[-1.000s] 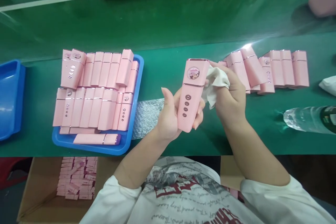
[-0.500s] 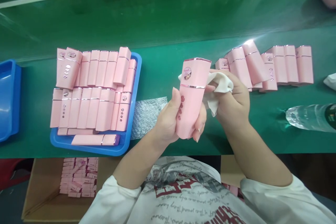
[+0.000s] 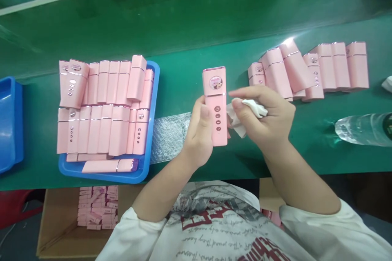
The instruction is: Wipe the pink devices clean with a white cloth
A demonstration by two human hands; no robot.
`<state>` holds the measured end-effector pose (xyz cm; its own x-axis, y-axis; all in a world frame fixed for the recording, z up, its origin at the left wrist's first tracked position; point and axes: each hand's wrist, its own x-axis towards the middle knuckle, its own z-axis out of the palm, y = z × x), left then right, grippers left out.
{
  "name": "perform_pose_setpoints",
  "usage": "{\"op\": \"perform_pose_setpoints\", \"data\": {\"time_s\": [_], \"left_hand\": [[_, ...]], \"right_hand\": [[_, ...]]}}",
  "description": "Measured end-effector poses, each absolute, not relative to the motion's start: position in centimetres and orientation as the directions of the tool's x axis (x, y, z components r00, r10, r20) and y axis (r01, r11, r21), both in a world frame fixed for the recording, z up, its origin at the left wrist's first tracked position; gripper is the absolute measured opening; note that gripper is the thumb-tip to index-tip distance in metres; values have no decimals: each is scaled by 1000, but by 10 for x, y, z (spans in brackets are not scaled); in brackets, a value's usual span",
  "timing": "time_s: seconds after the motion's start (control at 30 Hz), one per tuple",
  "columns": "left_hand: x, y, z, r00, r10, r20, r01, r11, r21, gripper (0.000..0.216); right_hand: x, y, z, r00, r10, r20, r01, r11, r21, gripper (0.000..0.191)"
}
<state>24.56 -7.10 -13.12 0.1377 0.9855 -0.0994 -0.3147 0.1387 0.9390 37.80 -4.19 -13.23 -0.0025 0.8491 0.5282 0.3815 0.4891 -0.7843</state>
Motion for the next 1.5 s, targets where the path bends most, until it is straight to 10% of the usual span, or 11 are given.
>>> {"op": "perform_pose_setpoints", "data": {"time_s": [0.37,0.9,1.5], "left_hand": [[243,-75,-143,128,985,120,228,-147,963,68],[247,-75,-133,63,998,-29,-73,33,997,65],[242,-74,-140,102,988,117,196,-135,971,66]], "right_hand": [[374,-41,-135,14,888,460,303,434,-848,12],[373,-39,-134,105,838,535,300,486,-821,12],[378,-37,-133,29,917,397,281,373,-884,9]]}}
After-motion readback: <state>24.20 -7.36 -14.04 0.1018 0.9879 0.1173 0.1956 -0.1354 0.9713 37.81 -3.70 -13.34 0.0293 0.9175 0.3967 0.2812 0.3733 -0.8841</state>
